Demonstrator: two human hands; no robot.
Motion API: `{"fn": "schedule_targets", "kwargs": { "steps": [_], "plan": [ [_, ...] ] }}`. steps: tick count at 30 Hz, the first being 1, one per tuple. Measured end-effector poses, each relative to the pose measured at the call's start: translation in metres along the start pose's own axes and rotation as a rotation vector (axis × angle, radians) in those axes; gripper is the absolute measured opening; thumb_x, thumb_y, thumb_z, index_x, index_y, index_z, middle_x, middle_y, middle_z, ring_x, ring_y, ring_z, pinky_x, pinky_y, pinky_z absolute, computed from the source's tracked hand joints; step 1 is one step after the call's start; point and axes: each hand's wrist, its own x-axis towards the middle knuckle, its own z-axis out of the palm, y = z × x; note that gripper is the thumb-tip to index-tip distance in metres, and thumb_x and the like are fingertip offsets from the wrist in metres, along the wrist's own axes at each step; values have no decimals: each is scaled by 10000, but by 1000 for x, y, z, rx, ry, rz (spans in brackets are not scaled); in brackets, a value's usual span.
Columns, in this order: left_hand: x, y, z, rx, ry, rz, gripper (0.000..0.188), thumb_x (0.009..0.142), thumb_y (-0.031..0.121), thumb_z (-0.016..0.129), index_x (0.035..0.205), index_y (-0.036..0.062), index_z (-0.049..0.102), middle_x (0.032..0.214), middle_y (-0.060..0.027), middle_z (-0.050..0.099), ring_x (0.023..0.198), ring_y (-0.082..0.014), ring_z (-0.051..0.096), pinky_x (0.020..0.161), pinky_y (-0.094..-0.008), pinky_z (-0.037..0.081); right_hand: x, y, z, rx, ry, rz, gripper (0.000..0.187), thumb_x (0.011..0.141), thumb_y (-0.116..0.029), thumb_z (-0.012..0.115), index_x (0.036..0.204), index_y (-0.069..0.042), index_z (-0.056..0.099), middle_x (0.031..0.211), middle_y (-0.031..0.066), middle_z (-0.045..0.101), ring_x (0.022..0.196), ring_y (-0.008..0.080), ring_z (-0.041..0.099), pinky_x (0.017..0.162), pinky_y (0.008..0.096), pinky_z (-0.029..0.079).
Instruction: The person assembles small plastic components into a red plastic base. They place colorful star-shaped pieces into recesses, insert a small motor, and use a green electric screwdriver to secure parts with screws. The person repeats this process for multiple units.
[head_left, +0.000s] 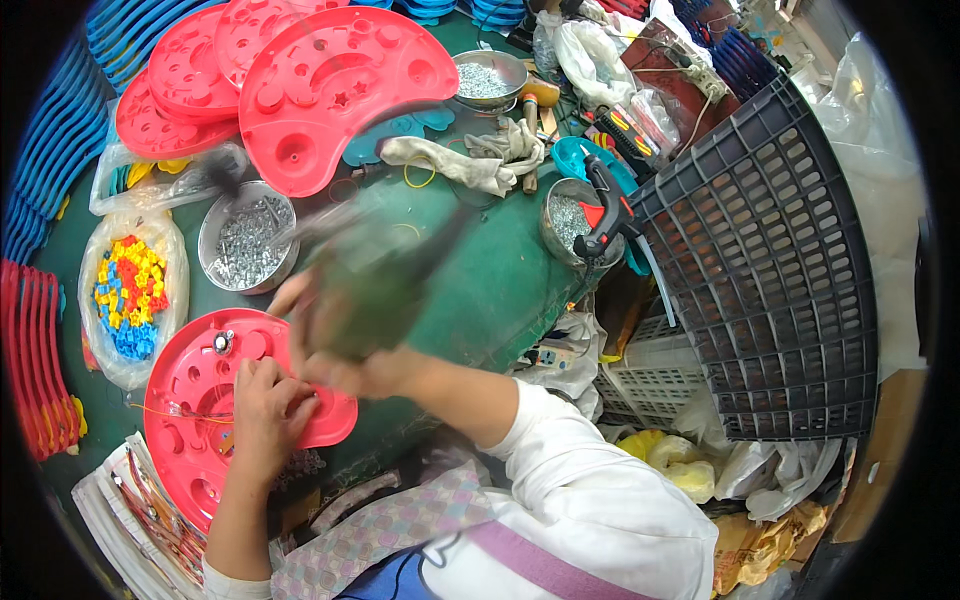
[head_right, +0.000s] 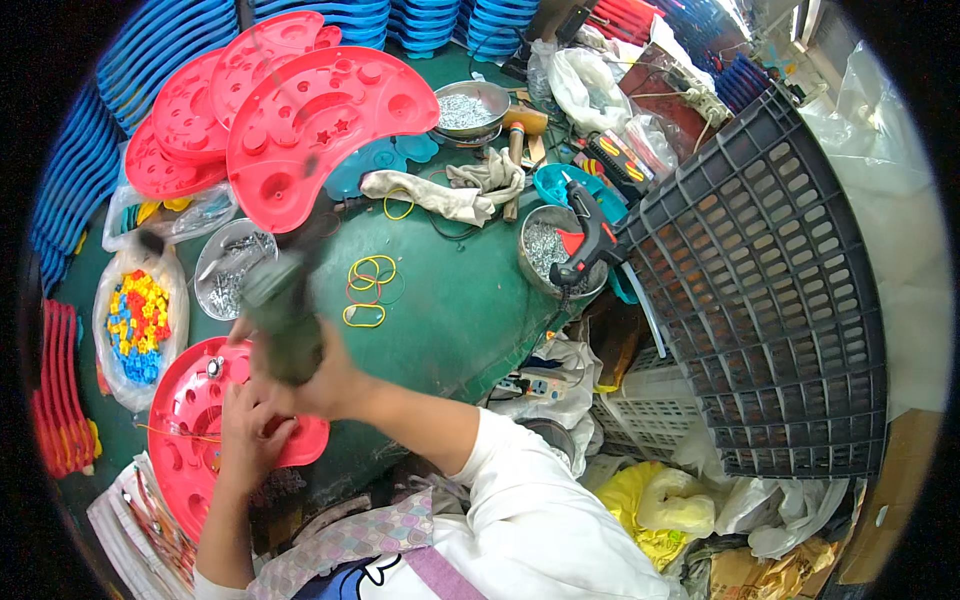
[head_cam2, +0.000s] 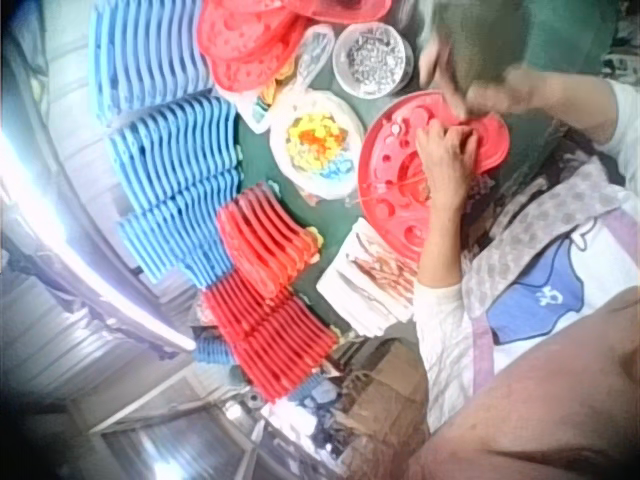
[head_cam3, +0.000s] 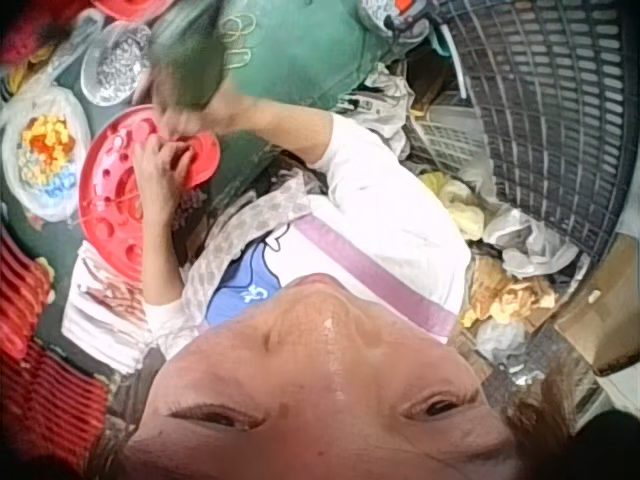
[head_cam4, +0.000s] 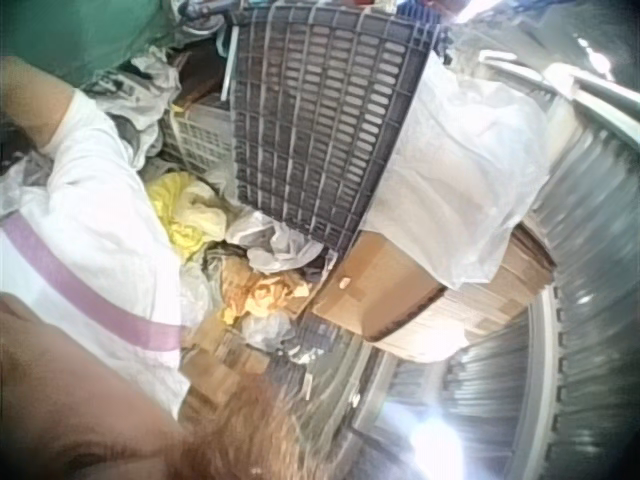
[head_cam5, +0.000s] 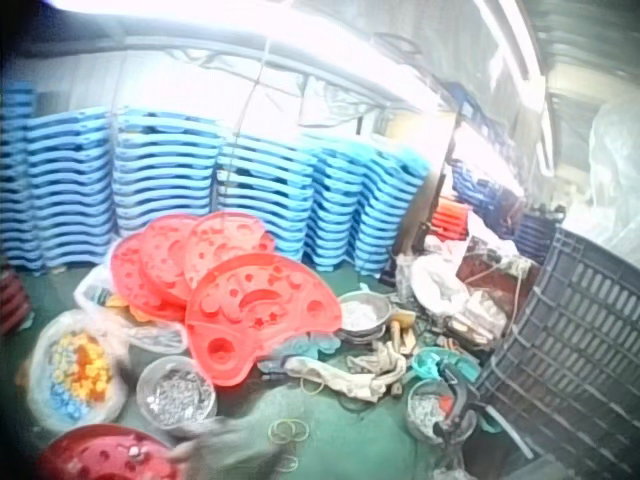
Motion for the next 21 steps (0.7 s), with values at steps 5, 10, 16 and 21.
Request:
{"fn": "schedule_targets", "kwargs": {
  "steps": [5,10,16,21],
  "plan": [
    [-1,0,1,-15,19,-10,184,674,71,846,817,67,730,840,-66,535,865,-285,509,795,-413,446,52,-56,-99,-147,470,-220,503,922,-177,750,1314,3,491,964,36,665,823,121,644,821,298,529],
    [-1,1,3,-65,69,-9,151,714,65,820,820,69,713,809,-59,523,843,-275,499,773,-406,429,88,-62,-205,-598,637,-23,450,923,-135,756,1277,14,523,945,66,681,855,160,691,818,318,539],
    [-1,2,4,-101,80,-41,139,727,59,809,825,65,712,801,-64,526,834,-276,497,759,-406,426,117,-43,-281,-1094,402,-80,491,819,-235,852,1178,-15,599,930,90,717,831,195,702,789,339,548],
    [-1,2,3,-114,66,-50,137,731,53,804,827,59,706,799,-67,524,832,-279,495,755,-407,421,130,-52,-321,-1364,551,-229,537,754,-206,890,1177,-82,583,979,163,733,893,335,732,806,428,557]
  ]
}}
